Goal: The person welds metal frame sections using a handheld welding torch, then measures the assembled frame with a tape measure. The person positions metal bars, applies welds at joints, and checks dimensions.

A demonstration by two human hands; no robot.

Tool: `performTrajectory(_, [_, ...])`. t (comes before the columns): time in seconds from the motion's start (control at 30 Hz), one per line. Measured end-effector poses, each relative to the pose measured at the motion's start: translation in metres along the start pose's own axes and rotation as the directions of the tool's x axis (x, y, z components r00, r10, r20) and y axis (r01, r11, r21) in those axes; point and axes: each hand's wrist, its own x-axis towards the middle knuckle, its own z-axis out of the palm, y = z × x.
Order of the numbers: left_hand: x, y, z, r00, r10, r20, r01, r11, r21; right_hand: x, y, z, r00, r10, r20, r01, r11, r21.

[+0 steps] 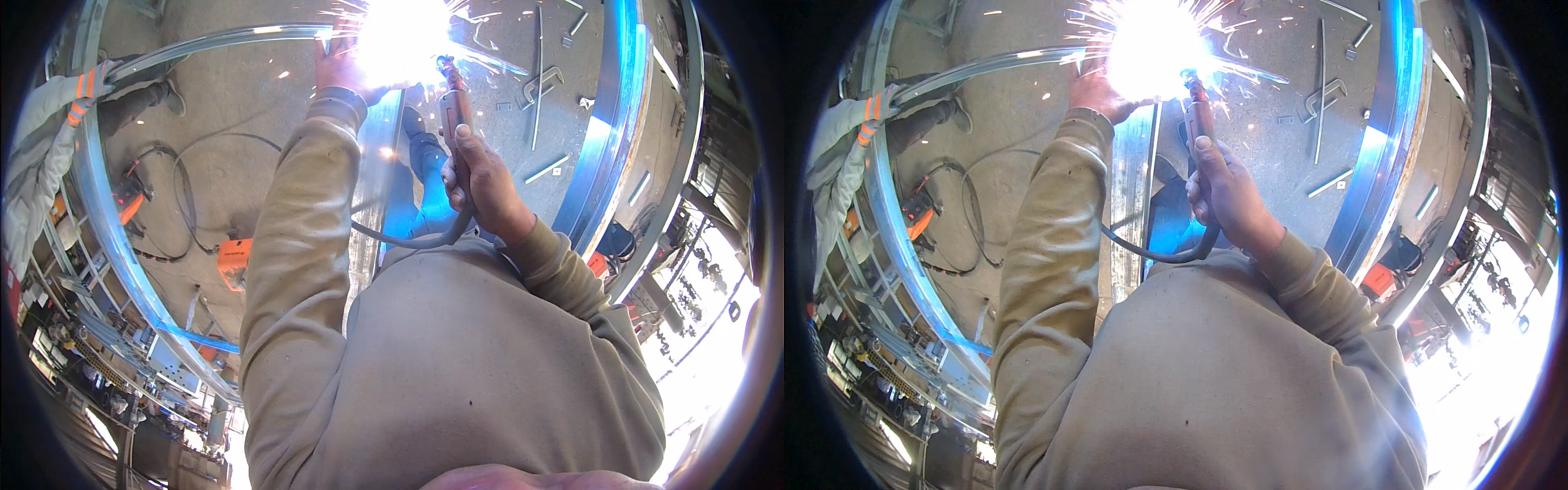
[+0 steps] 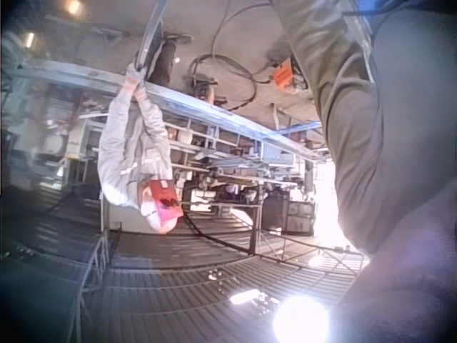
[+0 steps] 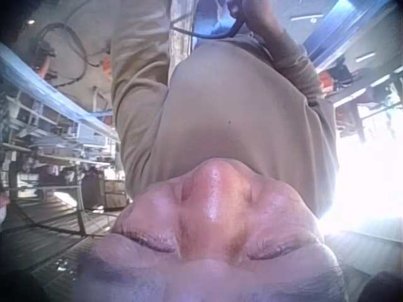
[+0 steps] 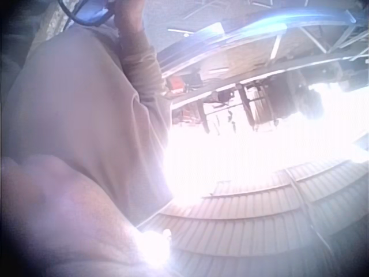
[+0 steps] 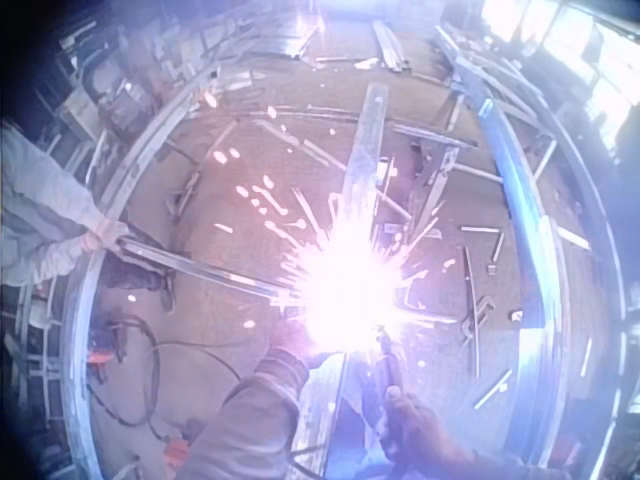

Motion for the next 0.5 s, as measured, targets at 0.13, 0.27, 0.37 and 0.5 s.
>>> performTrajectory(0.13, [-0.001,0.001,-0.006,0.997,-0.018,-0.071,0.01,0.994,-0.113,0.002,0.002,-0.003,1.0,0.026,0.009,-0.026,0.999,0.027])
performTrajectory(0.27, [-0.008,0.002,-0.01,0.968,0.04,-0.249,-0.109,0.957,-0.268,-0.007,-0.001,-0.006,0.991,-0.107,0.075,0.094,0.983,0.159])
performTrajectory(0.37, [-0.033,0.002,-0.009,0.943,-0.006,-0.333,-0.108,0.94,-0.322,-0.018,-0.004,-0.006,0.981,-0.189,0.048,0.178,0.969,0.171])
performTrajectory(0.5, [-0.108,-0.002,-0.003,0.915,-0.223,-0.336,0.051,0.891,-0.452,-0.026,-0.008,-0.004,0.984,-0.133,0.117,0.104,0.968,0.227])
